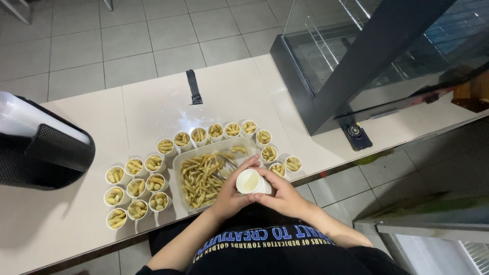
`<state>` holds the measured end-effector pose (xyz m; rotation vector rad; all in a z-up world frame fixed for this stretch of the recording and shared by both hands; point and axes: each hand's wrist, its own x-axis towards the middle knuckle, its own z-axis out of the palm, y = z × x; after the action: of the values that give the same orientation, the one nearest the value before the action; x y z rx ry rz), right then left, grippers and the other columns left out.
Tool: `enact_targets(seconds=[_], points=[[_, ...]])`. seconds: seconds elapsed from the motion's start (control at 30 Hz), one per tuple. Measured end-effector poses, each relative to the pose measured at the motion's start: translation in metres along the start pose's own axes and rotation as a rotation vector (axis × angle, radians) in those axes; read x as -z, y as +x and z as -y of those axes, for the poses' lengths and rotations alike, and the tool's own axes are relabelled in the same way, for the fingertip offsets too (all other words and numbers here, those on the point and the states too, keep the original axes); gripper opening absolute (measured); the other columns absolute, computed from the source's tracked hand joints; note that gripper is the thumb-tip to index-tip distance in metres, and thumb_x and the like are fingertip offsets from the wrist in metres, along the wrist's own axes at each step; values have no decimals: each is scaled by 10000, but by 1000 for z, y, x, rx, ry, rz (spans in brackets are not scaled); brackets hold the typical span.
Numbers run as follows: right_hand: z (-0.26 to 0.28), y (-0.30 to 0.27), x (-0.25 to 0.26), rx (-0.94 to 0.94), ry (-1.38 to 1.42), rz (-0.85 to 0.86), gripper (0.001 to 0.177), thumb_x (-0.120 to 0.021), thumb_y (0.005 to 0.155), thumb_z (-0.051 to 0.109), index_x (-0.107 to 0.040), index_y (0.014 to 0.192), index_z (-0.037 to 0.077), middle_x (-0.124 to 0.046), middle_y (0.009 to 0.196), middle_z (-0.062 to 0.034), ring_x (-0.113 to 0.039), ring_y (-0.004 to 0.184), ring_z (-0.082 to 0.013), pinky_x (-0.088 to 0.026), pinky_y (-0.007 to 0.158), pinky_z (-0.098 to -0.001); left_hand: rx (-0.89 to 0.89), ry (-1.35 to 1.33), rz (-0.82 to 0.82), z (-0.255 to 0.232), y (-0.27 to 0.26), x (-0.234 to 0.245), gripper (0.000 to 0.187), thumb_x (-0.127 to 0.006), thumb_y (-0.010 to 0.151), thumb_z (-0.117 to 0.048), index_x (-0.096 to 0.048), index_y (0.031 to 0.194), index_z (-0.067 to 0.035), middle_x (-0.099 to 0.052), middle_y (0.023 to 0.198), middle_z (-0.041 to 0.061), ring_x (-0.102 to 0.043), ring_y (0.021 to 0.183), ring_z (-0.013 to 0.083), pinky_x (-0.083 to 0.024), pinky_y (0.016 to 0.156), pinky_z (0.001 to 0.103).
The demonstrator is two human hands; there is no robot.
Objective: Portioning cooked french fries from a large container into individual paper cups using metal tongs.
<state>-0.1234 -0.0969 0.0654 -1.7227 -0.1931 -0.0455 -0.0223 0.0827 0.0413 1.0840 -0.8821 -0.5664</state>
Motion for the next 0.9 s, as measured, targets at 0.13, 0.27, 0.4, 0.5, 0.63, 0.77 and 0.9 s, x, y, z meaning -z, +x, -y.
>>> enact_targets(seconds=[0.13, 0.27, 0.4, 0.5, 0.63, 0.77, 0.9], points=[[6, 1, 0, 7, -54, 8, 589, -750, 930, 173, -498, 1441, 22, -609, 1387, -111, -561, 1308, -175, -437, 1112, -327, -113, 75, -7, 11, 0, 3, 922, -807, 871, -497, -416, 1547, -7, -427, 1622, 180, -429, 1506, 301, -317, 1257, 441], [6, 2, 3, -33, -214, 15, 509, -793, 911, 212, -584, 1347, 51, -659, 1305, -104, -621, 1244, -199, -482, 1053, -322, -218, 115, -46, 17, -3, 3, 696, -829, 903, -376, -524, 1426, -32, -537, 1518, 199, -468, 1489, 320, -368, 1243, 462], [1, 2, 12, 58, -289, -15, 549, -800, 867, 174, -591, 1359, 51, -642, 1343, -105, -608, 1294, -231, -459, 1082, -343, -260, 101, -116, 20, -3, 4, 576, -820, 897, -249, -509, 1342, -58, -587, 1413, 179, -540, 1393, 315, -415, 1198, 460], [-4, -1, 20, -1, -199, -92, 623, -814, 839, 152, -557, 1398, 50, -602, 1369, -107, -581, 1311, -226, -458, 1101, -345, -265, 75, -152, 13, 2, 1, 514, -803, 903, -141, -505, 1316, -68, -606, 1364, 161, -574, 1332, 301, -441, 1164, 453], [-1, 0, 34, -68, -189, -175, 678, -827, 811, 137, -546, 1424, 57, -581, 1376, -109, -562, 1314, -218, -462, 1093, -339, -230, 132, -202, 33, 4, 2, 529, -791, 878, -53, -493, 1315, -64, -621, 1340, 148, -576, 1335, 284, -421, 1184, 442], [-14, 4, 53, -25, -239, -370, 613, -824, 805, 136, -592, 1365, 42, -595, 1361, -113, -593, 1289, -215, -473, 1089, -334, -97, 161, -271, 46, 9, 4, 558, -816, 823, -10, -512, 1290, -54, -604, 1333, 119, -578, 1293, 234, -444, 1125, 388], [-27, 10, 72, 104, -683, -626, 609, -865, 776, 158, -635, 1328, 43, -657, 1323, -131, -580, 1260, -288, -474, 1062, -378, 42, 190, -257, 58, 17, 6, 592, -818, 809, -24, -529, 1325, -44, -574, 1397, 104, -560, 1330, 219, -446, 1127, 366]])
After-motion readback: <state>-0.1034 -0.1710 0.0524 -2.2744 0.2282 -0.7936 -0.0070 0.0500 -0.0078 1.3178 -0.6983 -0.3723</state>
